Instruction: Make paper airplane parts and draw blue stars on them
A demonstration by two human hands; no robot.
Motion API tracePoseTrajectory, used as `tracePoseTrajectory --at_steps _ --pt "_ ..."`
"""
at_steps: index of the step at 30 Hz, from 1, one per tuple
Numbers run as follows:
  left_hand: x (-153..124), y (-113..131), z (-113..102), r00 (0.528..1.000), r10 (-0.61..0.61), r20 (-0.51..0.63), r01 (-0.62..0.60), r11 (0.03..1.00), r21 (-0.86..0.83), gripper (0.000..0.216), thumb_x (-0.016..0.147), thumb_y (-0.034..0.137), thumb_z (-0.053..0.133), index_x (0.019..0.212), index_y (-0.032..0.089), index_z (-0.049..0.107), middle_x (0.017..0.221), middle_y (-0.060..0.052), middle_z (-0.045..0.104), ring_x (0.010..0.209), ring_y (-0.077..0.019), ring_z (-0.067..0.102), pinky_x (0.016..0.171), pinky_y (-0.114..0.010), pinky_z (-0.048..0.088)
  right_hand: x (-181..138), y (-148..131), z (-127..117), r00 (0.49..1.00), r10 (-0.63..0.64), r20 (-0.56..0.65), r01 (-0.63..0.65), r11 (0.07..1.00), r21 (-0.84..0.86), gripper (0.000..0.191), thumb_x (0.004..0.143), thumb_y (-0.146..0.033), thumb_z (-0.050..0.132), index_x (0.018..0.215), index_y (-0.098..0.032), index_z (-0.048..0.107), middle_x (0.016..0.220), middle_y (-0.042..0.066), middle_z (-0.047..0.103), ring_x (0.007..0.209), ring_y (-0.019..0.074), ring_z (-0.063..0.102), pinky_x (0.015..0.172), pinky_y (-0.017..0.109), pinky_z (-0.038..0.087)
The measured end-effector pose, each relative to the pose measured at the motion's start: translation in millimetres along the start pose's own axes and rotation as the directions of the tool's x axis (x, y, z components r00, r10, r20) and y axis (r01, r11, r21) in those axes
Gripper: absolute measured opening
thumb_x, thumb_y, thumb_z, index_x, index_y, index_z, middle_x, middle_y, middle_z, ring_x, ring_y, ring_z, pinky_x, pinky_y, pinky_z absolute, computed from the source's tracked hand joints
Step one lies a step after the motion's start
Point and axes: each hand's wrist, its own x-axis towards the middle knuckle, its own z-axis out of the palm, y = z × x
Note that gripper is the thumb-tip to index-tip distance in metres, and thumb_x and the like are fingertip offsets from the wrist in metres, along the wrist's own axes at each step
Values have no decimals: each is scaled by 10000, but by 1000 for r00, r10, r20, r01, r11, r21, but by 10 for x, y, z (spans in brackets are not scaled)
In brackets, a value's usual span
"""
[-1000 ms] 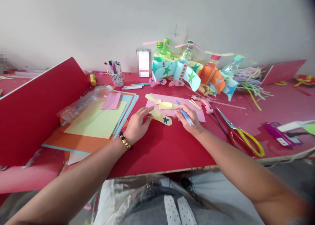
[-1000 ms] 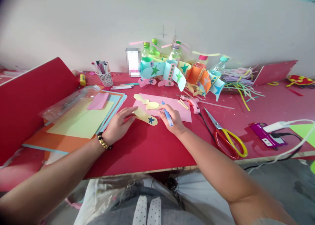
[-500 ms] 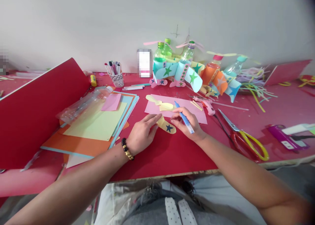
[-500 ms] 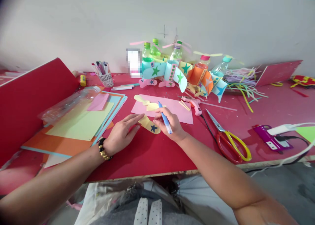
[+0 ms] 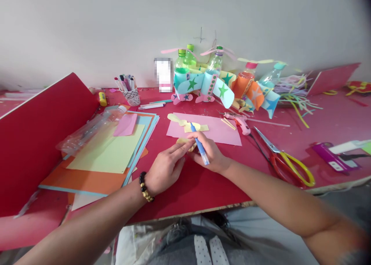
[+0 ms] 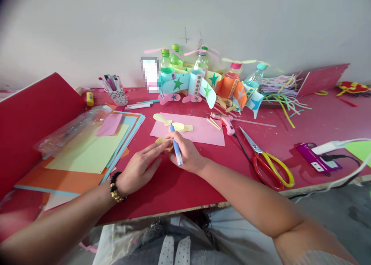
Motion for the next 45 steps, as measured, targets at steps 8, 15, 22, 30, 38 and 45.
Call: tracePoseTrajectory --at_steps 8,15,22,30,38,45 --pt "64 -53 -155 991 12 -130 0 995 98 590 767 -47 433 1263 234 589 1254 -68 619 1131 -216 549 974 -415 480 126 3 -251 975 -62 213 49 997 64 557 678 -3 512 1169 -255 436 875 0 582 716 138 577 656 257 492" --pt "44 -120 -90 1000 13 13 -14 998 69 331 772 -34 483 911 187 685 1047 -57 679 940 -191 572 814 -338 503 58 67 -304 971 -75 229 72 997 24 581 684 37 475 1189 -250 440 974 34 628 843 163 637 759 281 528" --pt "60 -79 -30 991 69 117 -76 996 56 185 883 90 552 901 192 705 1026 -62 697 906 -183 568 789 -316 498 66 216 -338 992 -53 116 56 998 -24 538 763 -31 542 1241 -258 443 1153 85 624 1046 228 621 894 362 520" --pt "59 -20 55 959 124 253 -172 969 179 218 956 188 497 966 197 714 1135 -50 692 948 -173 588 847 -313 501 73 271 -231 996 -13 90 12 1000 14 464 829 -93 561 1239 -279 446 1134 56 619 769 157 607 764 331 531" --pt "47 9 62 944 82 319 -165 956 241 218 949 310 528 1030 202 699 1265 -53 634 1199 -229 529 1016 -375 462 85 303 -215 997 8 75 -8 1000 5 421 844 -139 576 1221 -279 452 1150 58 625 750 151 600 753 323 524" --pt "44 -13 78 931 81 356 -180 951 253 248 943 282 532 1141 216 666 1355 -73 571 1295 -257 466 1079 -446 416 115 363 -180 999 26 20 -26 1000 12 411 852 -162 587 1214 -293 444 1180 61 619 769 152 598 775 327 536"
